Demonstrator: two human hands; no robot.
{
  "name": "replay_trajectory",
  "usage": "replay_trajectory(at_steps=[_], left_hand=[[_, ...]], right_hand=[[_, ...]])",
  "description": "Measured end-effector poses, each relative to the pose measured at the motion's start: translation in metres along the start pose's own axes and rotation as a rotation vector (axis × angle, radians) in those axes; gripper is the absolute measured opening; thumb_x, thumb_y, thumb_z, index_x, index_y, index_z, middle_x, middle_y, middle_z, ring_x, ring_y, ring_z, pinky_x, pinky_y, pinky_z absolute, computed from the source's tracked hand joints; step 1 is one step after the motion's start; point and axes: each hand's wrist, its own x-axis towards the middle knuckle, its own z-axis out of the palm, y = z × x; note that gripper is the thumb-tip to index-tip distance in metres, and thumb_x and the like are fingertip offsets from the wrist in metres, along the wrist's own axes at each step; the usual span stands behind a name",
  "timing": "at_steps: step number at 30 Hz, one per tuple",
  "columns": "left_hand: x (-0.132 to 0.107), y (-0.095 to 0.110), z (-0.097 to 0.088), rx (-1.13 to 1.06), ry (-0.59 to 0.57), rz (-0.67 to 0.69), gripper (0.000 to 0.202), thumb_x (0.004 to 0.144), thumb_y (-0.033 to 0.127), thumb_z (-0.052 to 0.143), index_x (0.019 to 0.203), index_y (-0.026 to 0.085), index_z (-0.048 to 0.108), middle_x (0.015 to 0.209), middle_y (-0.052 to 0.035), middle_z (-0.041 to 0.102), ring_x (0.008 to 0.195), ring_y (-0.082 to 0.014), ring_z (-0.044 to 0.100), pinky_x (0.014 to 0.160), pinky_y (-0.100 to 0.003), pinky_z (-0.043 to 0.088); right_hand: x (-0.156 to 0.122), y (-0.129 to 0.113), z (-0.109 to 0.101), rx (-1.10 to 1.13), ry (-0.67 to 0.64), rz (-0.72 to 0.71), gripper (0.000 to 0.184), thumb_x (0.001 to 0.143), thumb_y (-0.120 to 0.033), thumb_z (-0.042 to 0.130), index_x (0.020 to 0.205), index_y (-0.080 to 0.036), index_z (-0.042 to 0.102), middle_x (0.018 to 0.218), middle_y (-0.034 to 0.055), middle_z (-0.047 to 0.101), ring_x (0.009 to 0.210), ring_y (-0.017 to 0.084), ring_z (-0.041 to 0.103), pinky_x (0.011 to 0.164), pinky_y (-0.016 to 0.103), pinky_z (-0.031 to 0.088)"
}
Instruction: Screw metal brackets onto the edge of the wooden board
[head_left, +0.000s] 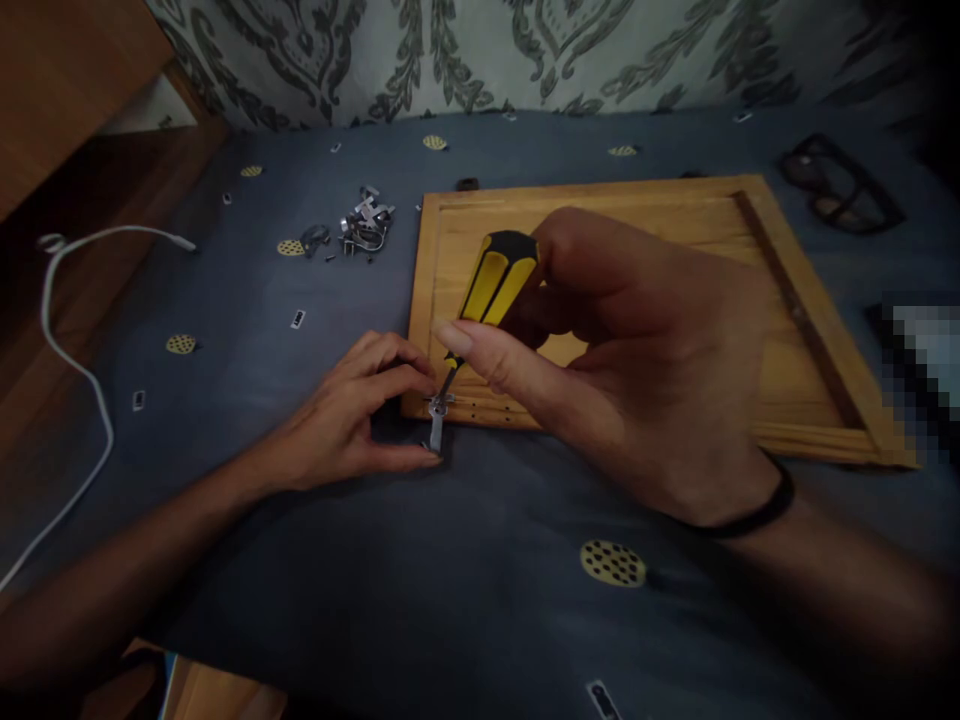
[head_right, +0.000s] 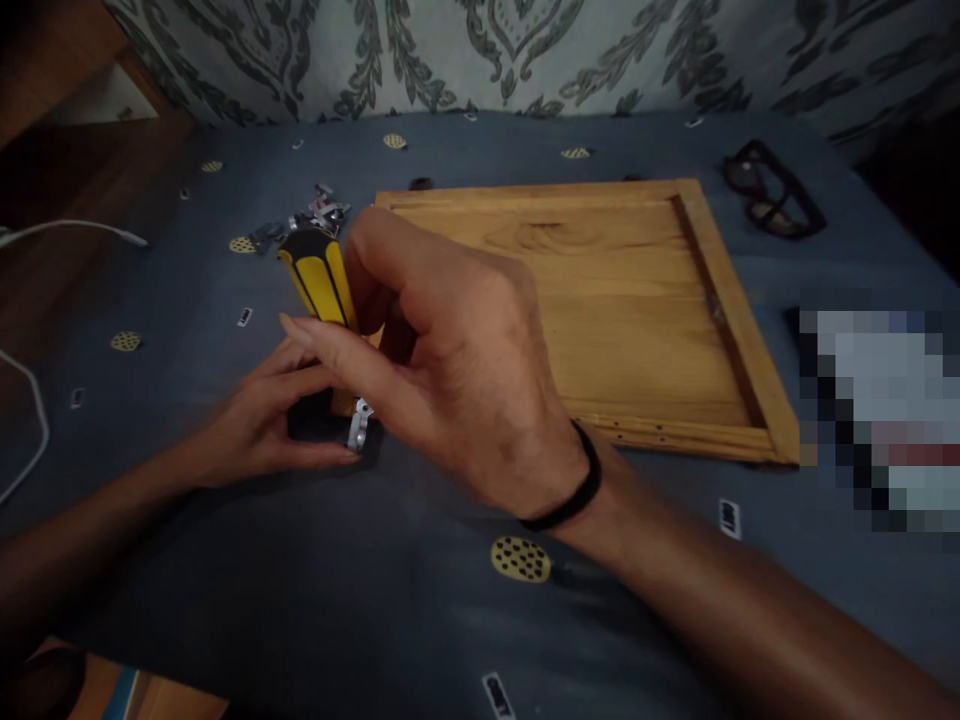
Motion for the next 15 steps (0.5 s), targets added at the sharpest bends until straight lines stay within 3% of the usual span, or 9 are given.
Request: replay_trajectory(at_steps=[9,15], left_hand=[[0.0,-0.002,0.002,-0.014,0.043,0.039,0.04,0.085,0.049,0.077,0.115,0.027,0.064,0.116,-0.007,0.064,0.105,-0.026,0.059,0.089,-0.044,0.054],[0.0,-0.002,0.002,-0.023,0.049,0.049,0.04,0.086,0.05,0.076,0.116,0.026,0.064,0.116,-0.0068,0.063,0.106,-0.0262,0.059,0.091,-0.044,0.052]], right_hand=[[0.0,0.003,0.003,0.035,-0.022,-0.001,0.042,0.086,-0.046,0.077,0.071,-0.024,0.044,0.068,-0.0051,0.058,0.056,0.01,0.054,0.055,0.025,0.047],[0.008,0.0,-0.01,0.281,-0.233,0.127,0.022,0.087,-0.042,0.076,0.094,-0.023,0.068,0.085,-0.0028,0.069,0.065,0.011,0.064,0.054,0.022,0.052]])
